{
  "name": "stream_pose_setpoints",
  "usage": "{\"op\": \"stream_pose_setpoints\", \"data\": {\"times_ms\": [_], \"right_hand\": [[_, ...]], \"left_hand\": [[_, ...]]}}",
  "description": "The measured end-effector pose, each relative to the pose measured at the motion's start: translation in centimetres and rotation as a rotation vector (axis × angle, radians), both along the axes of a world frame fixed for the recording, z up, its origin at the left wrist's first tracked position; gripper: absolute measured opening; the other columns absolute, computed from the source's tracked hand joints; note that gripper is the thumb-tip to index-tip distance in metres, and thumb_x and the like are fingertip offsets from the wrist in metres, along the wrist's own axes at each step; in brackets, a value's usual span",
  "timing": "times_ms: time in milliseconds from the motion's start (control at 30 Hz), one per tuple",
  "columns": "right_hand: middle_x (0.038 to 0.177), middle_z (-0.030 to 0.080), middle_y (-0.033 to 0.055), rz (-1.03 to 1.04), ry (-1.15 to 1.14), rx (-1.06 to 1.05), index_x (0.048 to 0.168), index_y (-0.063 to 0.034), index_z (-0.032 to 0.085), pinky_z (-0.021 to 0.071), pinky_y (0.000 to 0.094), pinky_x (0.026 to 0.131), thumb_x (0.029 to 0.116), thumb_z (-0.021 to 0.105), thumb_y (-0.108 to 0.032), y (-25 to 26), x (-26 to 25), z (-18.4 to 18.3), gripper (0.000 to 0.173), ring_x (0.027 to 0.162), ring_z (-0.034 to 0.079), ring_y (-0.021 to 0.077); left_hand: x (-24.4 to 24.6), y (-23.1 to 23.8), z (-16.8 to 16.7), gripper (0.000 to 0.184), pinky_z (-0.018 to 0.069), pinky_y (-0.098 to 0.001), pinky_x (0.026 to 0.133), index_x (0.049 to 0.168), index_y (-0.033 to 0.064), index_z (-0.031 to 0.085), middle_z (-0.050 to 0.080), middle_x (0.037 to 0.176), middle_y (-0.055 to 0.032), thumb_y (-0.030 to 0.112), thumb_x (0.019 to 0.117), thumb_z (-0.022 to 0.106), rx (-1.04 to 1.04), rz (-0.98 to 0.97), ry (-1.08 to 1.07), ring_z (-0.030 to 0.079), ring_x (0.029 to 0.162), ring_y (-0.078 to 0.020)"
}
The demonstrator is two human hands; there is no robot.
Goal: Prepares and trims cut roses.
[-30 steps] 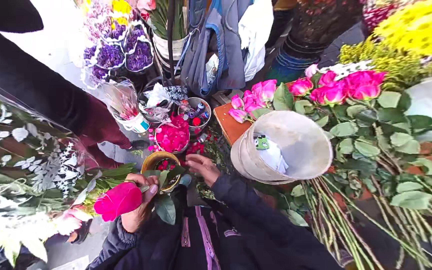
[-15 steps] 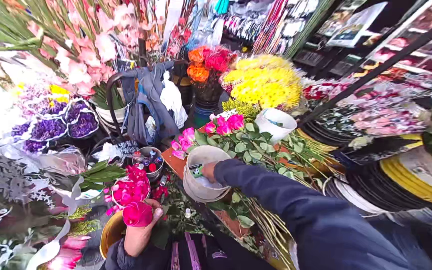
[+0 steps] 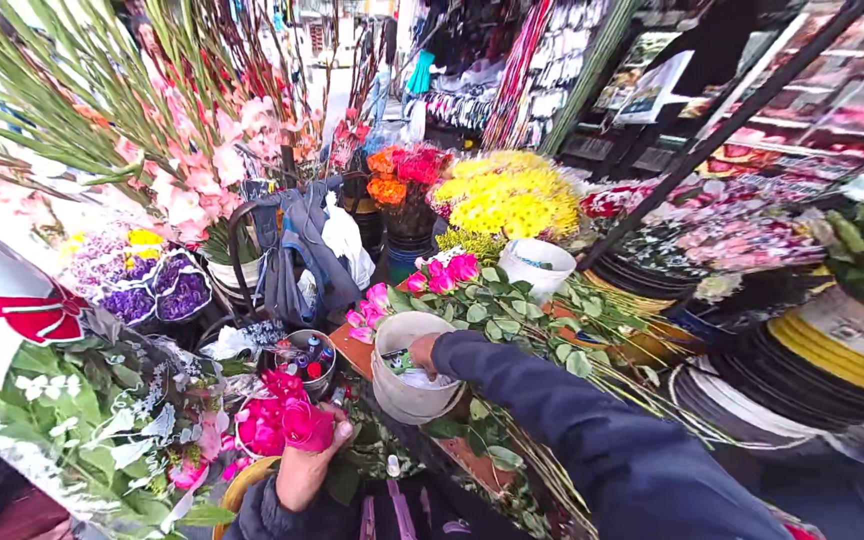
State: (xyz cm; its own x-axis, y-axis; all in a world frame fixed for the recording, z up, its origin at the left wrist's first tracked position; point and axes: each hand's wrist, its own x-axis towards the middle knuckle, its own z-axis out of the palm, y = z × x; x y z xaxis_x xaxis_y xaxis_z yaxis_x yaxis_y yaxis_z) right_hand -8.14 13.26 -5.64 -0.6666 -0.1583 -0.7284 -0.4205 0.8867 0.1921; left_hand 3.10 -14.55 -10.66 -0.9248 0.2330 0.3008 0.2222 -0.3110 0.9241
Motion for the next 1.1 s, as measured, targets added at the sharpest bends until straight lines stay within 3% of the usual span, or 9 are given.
{"op": "stream_pose_setpoints", "data": {"times_ms": [133, 233, 400, 500, 600, 733, 867, 967, 1100], "right_hand": [[0.107, 0.072, 0.0249, -0.193, 0.244, -0.291, 0.117, -0.0002, 0.072, 0.0510, 0.0652, 0.091, 0.0903, 0.078, -0.024, 3.4, -1.5, -0.5, 0.037, 0.103, 0.068, 0.0449], [0.115, 0.072, 0.0239, -0.397, 0.274, -0.650, 0.134, 0.0021, 0.064, 0.0498, 0.0529, 0.101, 0.0952, 0.065, -0.001, 4.0, 0.2, 0.6, 0.039, 0.104, 0.070, 0.0372], [0.100, 0.076, 0.0170, -0.287, 0.735, -1.018, 0.118, 0.0001, 0.071, 0.0610, 0.0502, 0.077, 0.0995, 0.053, -0.002, 2.6, 7.1, 2.7, 0.026, 0.079, 0.075, 0.0305], [0.093, 0.077, 0.0040, -0.127, 0.996, -1.296, 0.113, -0.0049, 0.072, 0.0610, 0.0303, 0.060, 0.0992, 0.062, -0.010, -0.9, 13.2, 2.1, 0.018, 0.064, 0.070, 0.0106], [0.096, 0.078, 0.0017, -0.053, 1.194, -1.351, 0.108, -0.0094, 0.074, 0.0623, 0.0297, 0.077, 0.1004, 0.064, -0.019, -3.7, 17.9, -0.4, 0.015, 0.085, 0.074, 0.0094], [0.096, 0.079, 0.0028, -0.154, 1.332, -1.345, 0.108, -0.0075, 0.075, 0.0613, 0.0263, 0.081, 0.0988, 0.068, -0.021, -3.6, 20.8, -1.5, 0.018, 0.087, 0.074, 0.0081], [0.098, 0.077, 0.0015, -0.380, 1.344, -1.370, 0.107, -0.0095, 0.076, 0.0588, 0.0208, 0.069, 0.0942, 0.072, -0.021, -2.5, 22.7, -1.8, 0.017, 0.076, 0.069, 0.0040], [0.089, 0.076, 0.0016, -0.631, 1.173, -1.709, 0.104, -0.0057, 0.078, 0.0586, 0.0213, 0.058, 0.0948, 0.070, -0.010, -1.6, 24.2, -2.4, 0.013, 0.064, 0.067, 0.0050], [0.096, 0.078, 0.0064, -0.760, 0.813, -1.823, 0.119, -0.0031, 0.074, 0.0653, 0.0301, 0.068, 0.0914, 0.074, -0.009, -1.1, 26.1, -1.7, 0.028, 0.074, 0.074, 0.0132]], "left_hand": [[-0.3, 0.4, -0.3, 0.018, 0.0564, -0.0223, 0.067, 0.099, 0.0119, 0.072, 0.071, 0.083, 0.0035, 0.025, 0.0881, 0.080, 0.024, -0.063, 0.005, 0.064, 0.069, -0.0043], [-0.3, 1.1, -0.1, 0.017, 0.0563, -0.0211, 0.067, 0.098, 0.0122, 0.073, 0.072, 0.085, 0.0037, 0.024, 0.0877, 0.080, 0.018, -0.117, 0.025, 0.064, 0.070, -0.0035], [-0.5, 2.2, 0.0, 0.028, 0.0531, -0.0186, 0.062, 0.116, 0.0057, 0.072, 0.073, 0.094, 0.0006, 0.018, 0.0913, 0.076, 0.006, -0.214, 0.040, 0.060, 0.066, -0.0019], [-0.5, 3.3, 0.6, 0.043, 0.0593, -0.0243, 0.071, 0.129, -0.0027, 0.065, 0.075, 0.096, -0.0049, 0.016, 0.0914, 0.075, -0.019, -0.192, 0.071, 0.068, 0.076, -0.0095], [0.2, 4.3, 1.2, 0.029, 0.0634, -0.0311, 0.081, 0.112, -0.0018, 0.073, 0.078, 0.099, -0.0080, 0.016, 0.0885, 0.079, -0.109, -0.187, 0.179, 0.074, 0.085, -0.0143], [1.2, 5.8, 1.8, 0.014, 0.0644, -0.0291, 0.080, 0.099, 0.0027, 0.078, 0.079, 0.094, -0.0050, 0.010, 0.0869, 0.077, -0.187, -0.209, 0.319, 0.075, 0.082, -0.0106], [1.7, 6.8, 1.9, 0.013, 0.0640, -0.0291, 0.077, 0.100, -0.0013, 0.076, 0.077, 0.095, -0.0082, 0.007, 0.0899, 0.074, -0.166, -0.225, 0.398, 0.074, 0.078, -0.0121], [1.9, 7.2, 2.2, 0.013, 0.0633, -0.0282, 0.074, 0.101, -0.0002, 0.076, 0.077, 0.094, -0.0074, 0.006, 0.0898, 0.073, -0.123, -0.231, 0.382, 0.072, 0.076, -0.0118], [2.3, 7.9, 1.9, 0.013, 0.0635, -0.0280, 0.073, 0.100, 0.0032, 0.078, 0.078, 0.092, -0.0051, 0.009, 0.0899, 0.073, -0.163, -0.268, 0.372, 0.073, 0.075, -0.0109]]}}
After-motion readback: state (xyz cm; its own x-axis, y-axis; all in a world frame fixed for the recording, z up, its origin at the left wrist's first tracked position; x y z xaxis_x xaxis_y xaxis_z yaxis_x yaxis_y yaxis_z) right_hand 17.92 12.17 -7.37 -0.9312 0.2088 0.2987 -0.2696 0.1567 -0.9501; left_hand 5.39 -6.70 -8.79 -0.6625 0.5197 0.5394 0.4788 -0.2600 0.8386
